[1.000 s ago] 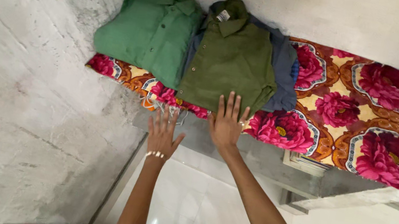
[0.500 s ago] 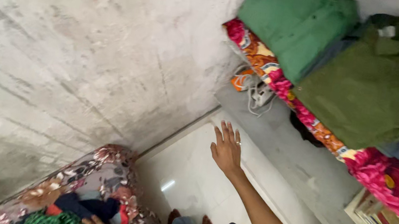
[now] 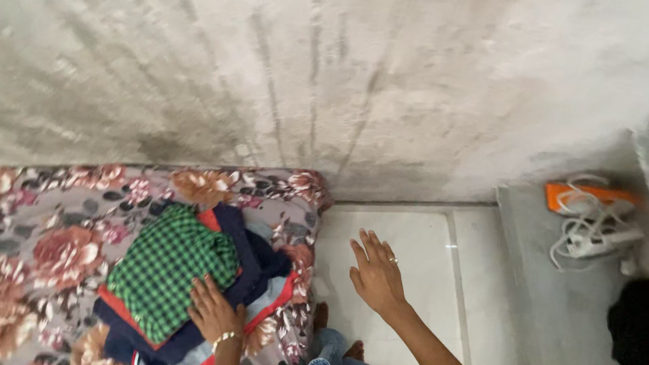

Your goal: The person folds various shirts and tops on a floral bedsheet and places them into a narrow shelf space. The person handles each item one at a time, folding them neatly before arranging them in the shelf.

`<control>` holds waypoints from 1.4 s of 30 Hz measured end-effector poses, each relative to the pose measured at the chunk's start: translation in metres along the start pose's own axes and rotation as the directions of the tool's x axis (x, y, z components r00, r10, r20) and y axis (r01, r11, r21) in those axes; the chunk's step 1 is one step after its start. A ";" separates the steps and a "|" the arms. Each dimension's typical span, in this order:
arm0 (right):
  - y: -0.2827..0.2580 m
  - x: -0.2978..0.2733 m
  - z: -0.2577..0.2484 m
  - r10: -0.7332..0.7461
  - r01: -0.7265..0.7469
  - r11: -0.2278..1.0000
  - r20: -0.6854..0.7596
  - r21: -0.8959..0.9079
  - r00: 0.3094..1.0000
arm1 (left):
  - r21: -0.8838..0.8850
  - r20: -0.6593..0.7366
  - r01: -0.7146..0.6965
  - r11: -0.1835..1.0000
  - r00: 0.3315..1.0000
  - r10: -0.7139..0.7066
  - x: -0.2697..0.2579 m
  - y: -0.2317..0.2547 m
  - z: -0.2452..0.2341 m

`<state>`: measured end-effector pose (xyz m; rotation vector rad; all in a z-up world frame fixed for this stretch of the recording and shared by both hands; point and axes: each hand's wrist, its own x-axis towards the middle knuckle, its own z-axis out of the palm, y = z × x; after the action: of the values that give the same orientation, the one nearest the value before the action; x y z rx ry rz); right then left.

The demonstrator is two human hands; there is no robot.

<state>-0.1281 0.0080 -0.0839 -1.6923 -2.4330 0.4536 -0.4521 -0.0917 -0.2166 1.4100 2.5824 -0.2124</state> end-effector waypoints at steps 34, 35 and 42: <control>-0.179 0.093 0.159 -0.345 0.338 0.927 0.014 0.161 0.938 | -0.772 -0.180 -0.217 0.598 0.976 0.122 0.071 -0.056 0.037; -0.175 0.089 0.169 -0.262 0.249 0.932 0.017 0.263 0.965 | -0.779 -0.176 -0.203 0.593 0.979 0.104 0.076 -0.060 0.042; -0.164 0.099 0.253 0.014 -0.638 -0.101 0.642 0.763 0.766 | -0.879 0.191 0.168 0.447 0.981 0.007 0.085 -0.071 0.004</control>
<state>-0.3817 0.0065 -0.2745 -1.3321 -0.7690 2.2257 -0.5565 -0.0612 -0.2377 0.7716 1.9984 0.8892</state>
